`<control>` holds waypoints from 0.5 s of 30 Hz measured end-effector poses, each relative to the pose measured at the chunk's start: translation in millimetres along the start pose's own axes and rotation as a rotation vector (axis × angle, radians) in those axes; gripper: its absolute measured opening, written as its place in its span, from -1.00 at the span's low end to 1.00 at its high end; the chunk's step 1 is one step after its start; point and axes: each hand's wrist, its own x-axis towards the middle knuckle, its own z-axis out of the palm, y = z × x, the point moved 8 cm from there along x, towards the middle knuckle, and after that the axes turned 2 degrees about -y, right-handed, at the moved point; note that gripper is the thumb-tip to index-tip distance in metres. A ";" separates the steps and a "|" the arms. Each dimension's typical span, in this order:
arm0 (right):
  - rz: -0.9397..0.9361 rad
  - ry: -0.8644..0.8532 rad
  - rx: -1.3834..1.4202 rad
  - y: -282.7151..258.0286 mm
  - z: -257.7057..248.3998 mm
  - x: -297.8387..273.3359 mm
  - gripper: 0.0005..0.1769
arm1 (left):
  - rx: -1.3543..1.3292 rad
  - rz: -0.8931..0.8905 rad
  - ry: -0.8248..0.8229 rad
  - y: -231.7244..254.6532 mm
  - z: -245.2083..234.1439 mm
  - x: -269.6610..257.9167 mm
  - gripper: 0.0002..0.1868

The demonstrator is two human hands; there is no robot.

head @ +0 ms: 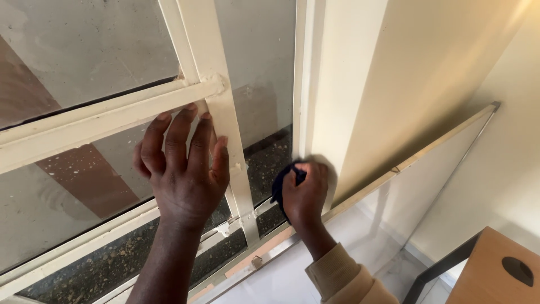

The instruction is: The person sprays a blue cleaning solution onto a dark cloth and wipes the glass panes and white frame of a multi-pane window. They repeatedly apply solution and wipe different sections of the window, focusing on the frame edges and glass surfaces.

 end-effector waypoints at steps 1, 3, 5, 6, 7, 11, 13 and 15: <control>0.000 0.002 0.001 2.8 0.4 -4.2 -0.79 | 0.000 0.001 0.002 -0.2 0.4 -0.4 -0.68; 0.086 -0.103 0.029 15.6 9.7 -12.9 -0.81 | 0.000 0.003 -0.007 -0.3 2.0 -1.4 -0.66; -0.012 -0.055 0.049 -0.7 0.2 -3.6 -0.79 | 0.001 0.005 -0.003 -0.2 0.9 -0.2 -0.66; -0.109 -0.007 0.067 -12.1 -6.9 0.5 -0.76 | 0.000 0.007 0.000 0.3 0.6 0.4 -0.66; -0.109 -0.007 0.064 -23.8 -13.3 9.0 -0.76 | -0.003 0.006 0.000 0.8 0.9 0.8 -0.66; -0.323 0.074 0.241 -62.8 -35.2 22.2 -0.71 | -0.002 0.001 0.000 0.6 0.0 -0.1 -0.68; -0.297 0.065 0.249 -51.2 -30.3 18.7 -0.74 | 0.000 0.002 0.001 0.8 0.8 0.8 -0.67; -0.245 0.034 0.187 -29.0 -16.8 7.4 -0.73 | 0.017 0.008 0.026 1.5 -1.5 0.7 -0.68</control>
